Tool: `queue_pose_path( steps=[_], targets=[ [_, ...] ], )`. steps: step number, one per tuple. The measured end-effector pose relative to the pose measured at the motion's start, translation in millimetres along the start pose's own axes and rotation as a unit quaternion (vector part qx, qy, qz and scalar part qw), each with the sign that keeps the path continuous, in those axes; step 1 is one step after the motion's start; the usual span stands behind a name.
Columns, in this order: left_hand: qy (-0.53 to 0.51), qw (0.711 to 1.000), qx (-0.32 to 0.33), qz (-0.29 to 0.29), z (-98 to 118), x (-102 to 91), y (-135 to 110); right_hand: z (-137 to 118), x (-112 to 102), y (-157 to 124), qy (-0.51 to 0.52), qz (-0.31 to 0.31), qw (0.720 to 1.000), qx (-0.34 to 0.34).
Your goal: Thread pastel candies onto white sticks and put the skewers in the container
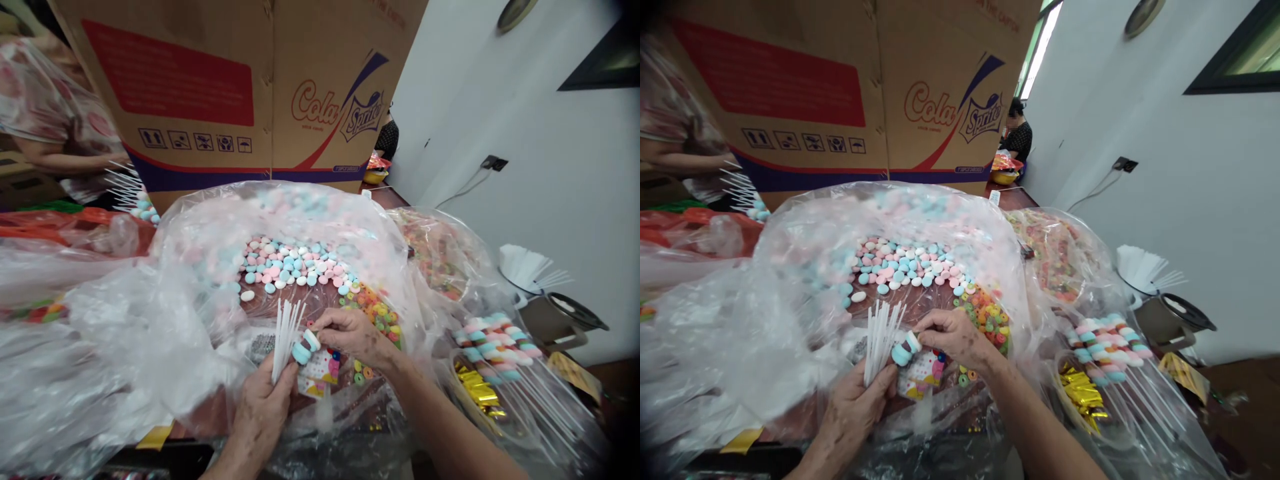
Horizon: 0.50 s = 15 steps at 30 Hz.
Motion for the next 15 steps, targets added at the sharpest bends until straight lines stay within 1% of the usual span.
queue_pose_path(
  steps=[2, 3, 4, 5, 6, 7, 8, 9, 10, 12, 15],
  targets=[
    [-0.022, 1.0, -0.02, 0.0, -6, 0.8, 0, -1, -11, 2, -0.024, 0.015, 1.0, 0.006],
    [-0.032, 0.999, -0.026, 0.002, -7, 0.9, -1, 0, -22, 5, -0.052, 0.039, 0.998, 0.015],
    [-0.04, 0.999, -0.033, 0.004, -8, 0.9, -2, 2, -36, 9, -0.106, 0.072, 0.991, 0.027],
    [-0.046, 0.998, -0.04, 0.005, -9, 1.3, -3, 4, -51, 13, -0.191, 0.106, 0.975, 0.045],
    [-0.05, 0.998, -0.046, 0.005, -9, 1.7, -4, 5, -65, 18, -0.296, 0.135, 0.943, 0.066],
    [-0.053, 0.997, -0.051, 0.004, -8, 2.2, -5, 6, -76, 23, -0.399, 0.15, 0.9, 0.089],
    [-0.056, 0.997, -0.053, 0.003, -7, 2.7, -6, 8, -83, 28, -0.481, 0.152, 0.857, 0.11],
    [-0.058, 0.997, -0.052, 0.001, -5, 3.1, -6, 10, -87, 33, -0.534, 0.147, 0.824, 0.125],
    [-0.059, 0.997, -0.049, 0.001, -3, 3.2, -7, 12, -88, 36, -0.562, 0.141, 0.804, 0.133],
    [-0.063, 0.997, -0.041, 0.001, 0, 3.3, -7, 12, -82, 41, -0.576, 0.136, 0.796, 0.126],
    [-0.073, 0.997, -0.037, 0.005, 0, 2.8, -8, 10, -63, 45, -0.629, 0.107, 0.762, 0.107]
  ],
)
Point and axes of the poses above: each hand's wrist, its own y-axis towards the middle knuckle, its own x-axis out of the palm, z = x × y, the point moved 10 cm from there along y, towards the middle knuckle, and after that the axes turned 12 degrees about -y, right-handed, at the moved point
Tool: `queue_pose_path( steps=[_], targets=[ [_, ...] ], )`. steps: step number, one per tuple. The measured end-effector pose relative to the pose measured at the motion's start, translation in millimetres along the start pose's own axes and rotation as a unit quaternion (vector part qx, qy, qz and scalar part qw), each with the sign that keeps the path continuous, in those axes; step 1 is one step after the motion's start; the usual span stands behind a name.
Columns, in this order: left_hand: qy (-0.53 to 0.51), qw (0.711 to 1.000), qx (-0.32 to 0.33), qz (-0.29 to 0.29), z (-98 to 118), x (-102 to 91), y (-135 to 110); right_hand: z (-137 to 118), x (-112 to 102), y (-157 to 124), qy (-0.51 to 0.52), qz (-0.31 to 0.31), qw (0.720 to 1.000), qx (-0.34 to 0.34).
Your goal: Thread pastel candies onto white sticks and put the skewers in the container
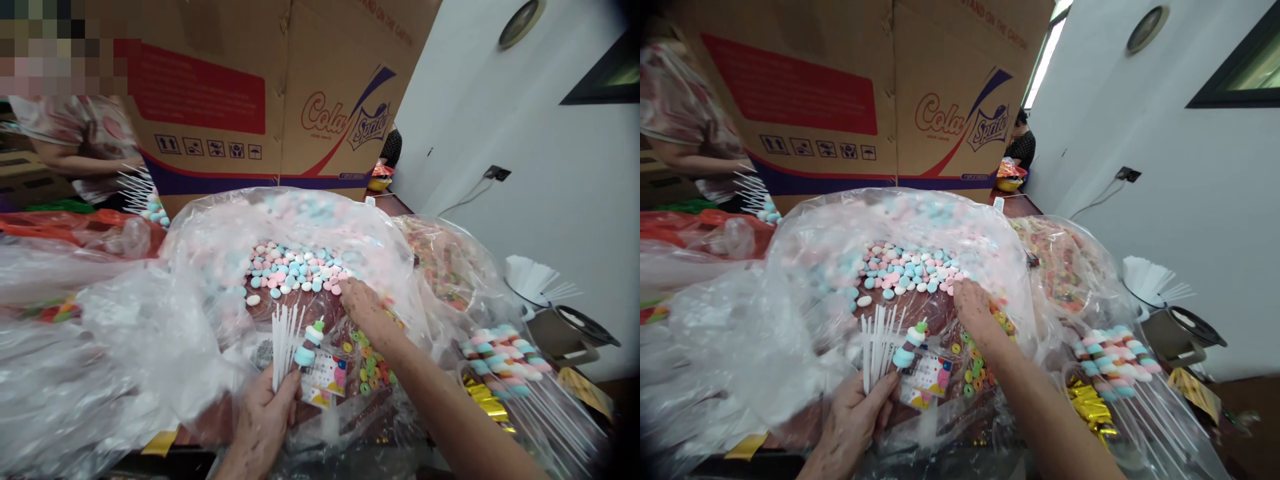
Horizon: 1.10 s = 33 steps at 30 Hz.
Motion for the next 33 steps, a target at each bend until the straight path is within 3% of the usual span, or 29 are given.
queue_pose_path(
  steps=[4, 9, 15, 18, 24, 30, 33],
  targets=[
    [-0.006, 1.0, -0.005, 0.001, -3, -0.4, 0, -24, 3, -4, -0.054, -0.022, 0.997, -0.04],
    [0.004, 1.0, -0.007, 0.015, -6, -5.6, 2, -48, 5, -23, -0.029, 0.013, 0.989, -0.141],
    [0.001, 1.0, 0.008, 0.019, -3, -6.2, 1, -28, 9, -24, 0.101, 0.034, 0.987, -0.117],
    [0.003, 0.999, 0.014, 0.03, -1, -6.3, 0, -30, -1, -21, 0.086, 0.058, 0.988, -0.11],
    [0.007, 1.0, 0.008, 0.028, -1, -6.0, 0, -57, -13, -21, 0.026, 0.071, 0.985, -0.155],
    [0.012, 1.0, 0.0, 0.019, -4, -6.5, 1, 2, -16, -13, 0.204, 0.057, 0.977, 0.011],
    [0.018, 1.0, -0.003, 0.007, -7, -6.3, 4, 5, -11, -15, 0.181, 0.061, 0.982, -0.01]
  ],
)
Point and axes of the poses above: each hand's wrist, its own y-axis towards the middle knuckle, its own x-axis out of the palm, z = x × y, the point moved 10 cm from there along y, towards the middle knuckle, and after that the axes turned 12 degrees about -y, right-handed, at the moved point
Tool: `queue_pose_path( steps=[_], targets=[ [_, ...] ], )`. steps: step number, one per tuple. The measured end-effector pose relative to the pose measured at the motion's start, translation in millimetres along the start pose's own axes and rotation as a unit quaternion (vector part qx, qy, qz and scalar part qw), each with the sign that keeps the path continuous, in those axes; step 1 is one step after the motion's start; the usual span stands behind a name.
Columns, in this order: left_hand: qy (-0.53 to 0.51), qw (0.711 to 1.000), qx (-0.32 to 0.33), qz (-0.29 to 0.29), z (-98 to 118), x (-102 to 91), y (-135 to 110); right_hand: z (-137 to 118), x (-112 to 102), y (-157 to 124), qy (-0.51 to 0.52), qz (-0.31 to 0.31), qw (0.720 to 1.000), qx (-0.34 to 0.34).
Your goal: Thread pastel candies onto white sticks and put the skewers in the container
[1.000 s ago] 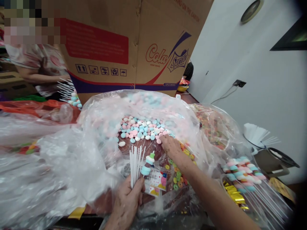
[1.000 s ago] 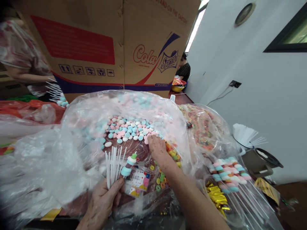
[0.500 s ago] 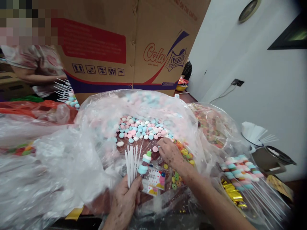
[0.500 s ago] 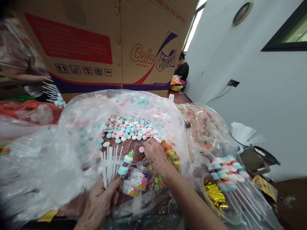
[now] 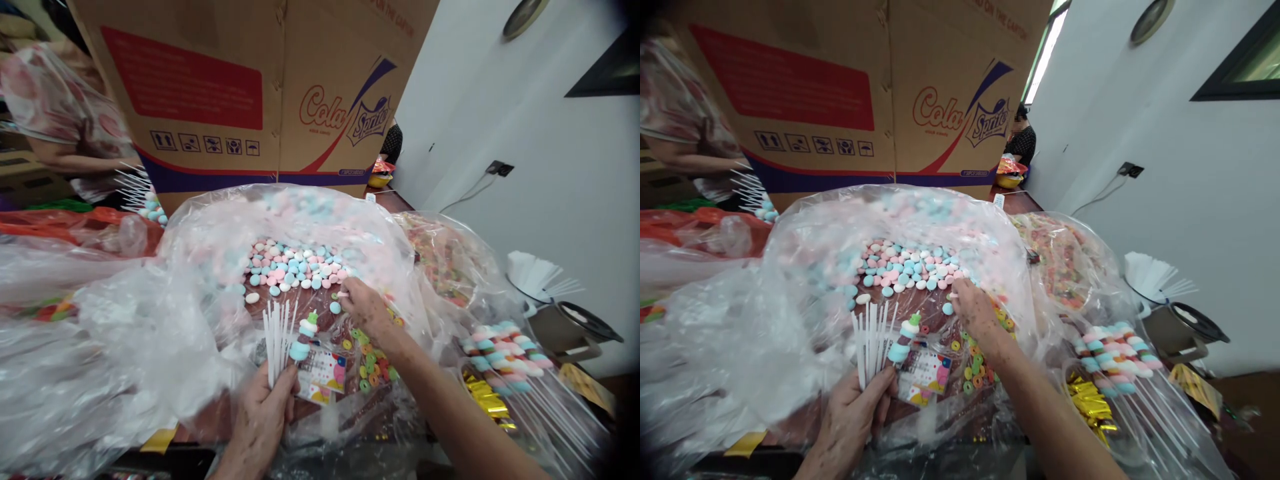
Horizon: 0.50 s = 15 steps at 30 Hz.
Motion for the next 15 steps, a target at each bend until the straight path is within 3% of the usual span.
queue_pose_path(
  steps=[5, 11, 15],
  targets=[
    [0.009, 1.0, -0.003, -0.004, -5, -1.8, 3, -14, 24, -9, -0.041, -0.03, 0.996, -0.08],
    [0.003, 1.0, 0.008, 0.002, -4, -1.6, 1, -14, 29, -9, -0.108, -0.045, 0.989, -0.086],
    [0.019, 1.0, 0.008, 0.001, 0, -0.7, 0, -26, 33, -14, -0.17, -0.024, 0.98, -0.101]
  ],
)
Point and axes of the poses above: each hand's wrist, its own y-axis towards the middle knuckle, its own x-axis out of the palm, z = x × y, the point moved 10 cm from there along y, towards the middle knuckle, and after that the axes turned 12 degrees about -y, right-handed, at the moved point
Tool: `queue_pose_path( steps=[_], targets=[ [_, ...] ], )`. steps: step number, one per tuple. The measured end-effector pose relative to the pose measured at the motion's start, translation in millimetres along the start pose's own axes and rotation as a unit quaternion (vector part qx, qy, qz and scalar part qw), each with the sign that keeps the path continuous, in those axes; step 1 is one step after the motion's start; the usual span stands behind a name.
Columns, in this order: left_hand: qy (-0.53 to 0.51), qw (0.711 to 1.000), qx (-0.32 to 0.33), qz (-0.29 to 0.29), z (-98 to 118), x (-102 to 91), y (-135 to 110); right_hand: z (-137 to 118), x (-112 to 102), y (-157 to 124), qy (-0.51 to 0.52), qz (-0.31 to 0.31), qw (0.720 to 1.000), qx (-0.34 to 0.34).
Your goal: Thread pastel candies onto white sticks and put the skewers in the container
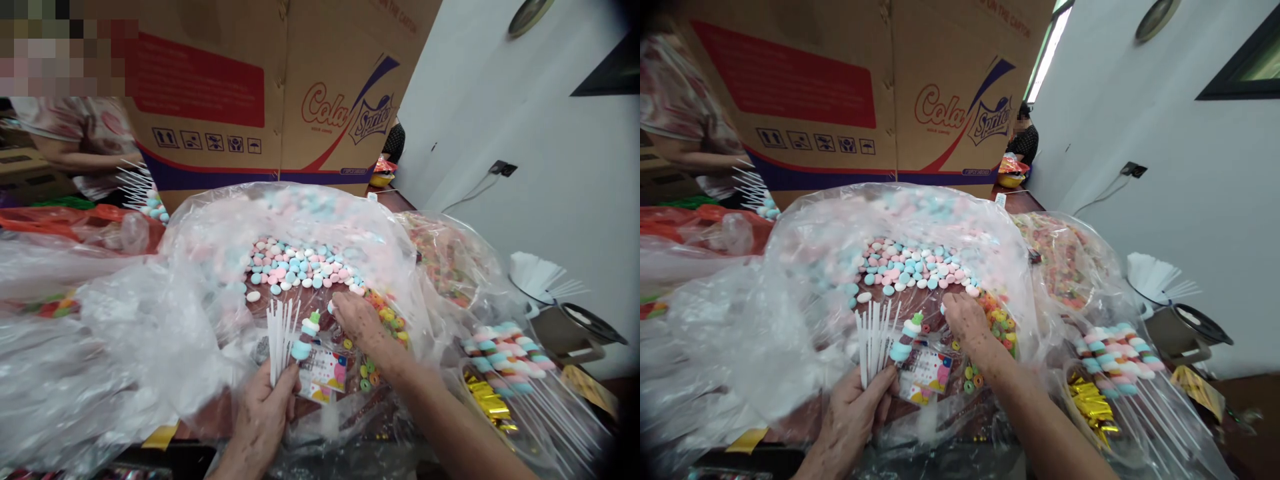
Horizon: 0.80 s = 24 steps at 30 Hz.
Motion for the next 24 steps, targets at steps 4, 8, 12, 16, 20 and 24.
queue_pose_path(
  steps=[4, 8, 12, 16, 20, 24],
  targets=[
    [0.017, 1.0, -0.005, -0.001, 3, 0.7, 0, -15, -2, -2, 0.013, 0.041, 0.999, -0.028],
    [0.017, 1.0, 0.002, 0.002, 5, 3.1, 0, 12, -5, 0, 0.243, 0.057, 0.964, 0.092],
    [0.001, 1.0, 0.024, 0.016, 8, 4.2, -2, 25, 1, -6, 0.624, 0.037, 0.756, 0.192],
    [-0.006, 1.0, 0.013, 0.013, 5, 4.2, -1, 8, 0, -12, 0.774, -0.005, 0.597, 0.21],
    [0.016, 1.0, 0.018, 0.001, 5, 3.7, -1, 4, 0, -16, 0.792, 0.004, 0.566, 0.227],
    [0.034, 0.999, 0.037, 0.001, 7, 2.8, 0, 2, 0, -17, 0.792, 0.012, 0.567, 0.225]
  ],
)
Point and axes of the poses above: each hand's wrist, its own y-axis towards the middle knuckle, its own x-axis out of the palm, z = x × y, the point moved 10 cm from there along y, towards the middle knuckle, and after that the axes turned 12 degrees about -y, right-handed, at the moved point
